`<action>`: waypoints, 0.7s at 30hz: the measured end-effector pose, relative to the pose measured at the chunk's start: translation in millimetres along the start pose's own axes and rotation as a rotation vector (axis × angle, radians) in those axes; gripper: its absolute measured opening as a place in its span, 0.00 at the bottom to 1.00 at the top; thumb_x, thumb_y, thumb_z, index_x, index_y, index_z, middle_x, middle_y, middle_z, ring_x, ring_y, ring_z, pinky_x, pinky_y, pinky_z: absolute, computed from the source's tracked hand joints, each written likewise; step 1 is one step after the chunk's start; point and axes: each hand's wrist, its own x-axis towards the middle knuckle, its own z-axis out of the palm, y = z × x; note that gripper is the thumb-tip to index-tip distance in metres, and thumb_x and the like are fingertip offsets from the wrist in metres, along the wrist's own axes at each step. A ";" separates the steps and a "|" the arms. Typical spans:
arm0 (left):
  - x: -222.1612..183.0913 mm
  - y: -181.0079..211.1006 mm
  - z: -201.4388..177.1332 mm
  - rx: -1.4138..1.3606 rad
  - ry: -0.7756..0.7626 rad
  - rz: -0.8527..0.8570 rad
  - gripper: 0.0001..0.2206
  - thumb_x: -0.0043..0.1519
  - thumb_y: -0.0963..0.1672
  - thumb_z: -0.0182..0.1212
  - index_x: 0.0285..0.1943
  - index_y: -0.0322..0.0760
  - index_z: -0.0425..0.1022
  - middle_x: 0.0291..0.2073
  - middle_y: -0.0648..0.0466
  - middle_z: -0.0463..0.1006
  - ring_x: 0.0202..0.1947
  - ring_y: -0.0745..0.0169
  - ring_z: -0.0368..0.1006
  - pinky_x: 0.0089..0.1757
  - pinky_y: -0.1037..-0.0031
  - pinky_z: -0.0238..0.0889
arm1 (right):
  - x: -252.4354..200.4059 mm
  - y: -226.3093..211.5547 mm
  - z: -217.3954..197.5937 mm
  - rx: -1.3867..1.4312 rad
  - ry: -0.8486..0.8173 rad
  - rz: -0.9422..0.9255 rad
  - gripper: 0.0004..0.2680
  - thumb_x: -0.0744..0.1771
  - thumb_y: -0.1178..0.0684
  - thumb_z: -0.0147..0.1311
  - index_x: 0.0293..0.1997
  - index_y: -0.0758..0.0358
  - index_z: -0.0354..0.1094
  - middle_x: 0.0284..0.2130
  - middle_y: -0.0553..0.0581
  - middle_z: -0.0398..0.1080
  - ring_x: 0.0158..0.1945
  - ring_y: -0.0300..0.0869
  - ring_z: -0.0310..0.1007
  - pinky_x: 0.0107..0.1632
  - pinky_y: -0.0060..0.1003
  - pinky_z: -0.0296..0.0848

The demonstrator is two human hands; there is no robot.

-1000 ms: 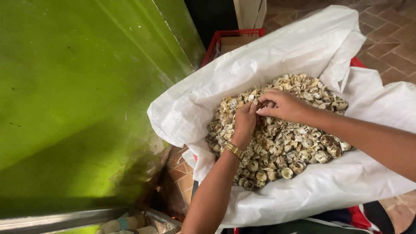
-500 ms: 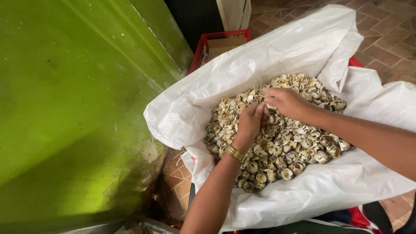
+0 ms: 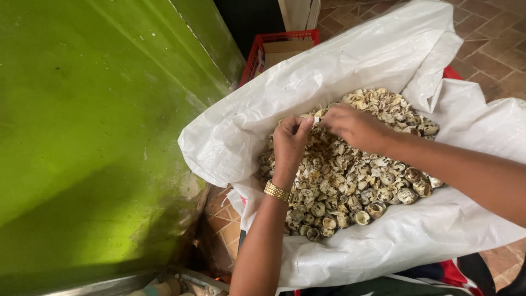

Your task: A person is manually sorting through a large bag of quail eggshells, sifting and inspecting the pieces with both hands.

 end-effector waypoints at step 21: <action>-26.6 27.4 17.6 0.322 -0.104 -0.017 0.07 0.69 0.39 0.61 0.54 0.36 0.81 0.33 0.48 0.82 0.33 0.61 0.78 0.40 0.73 0.74 | -3.1 78.7 7.8 -0.155 0.047 0.161 0.08 0.73 0.52 0.45 0.45 0.60 0.73 0.28 0.54 0.74 0.35 0.44 0.74 0.42 0.39 0.72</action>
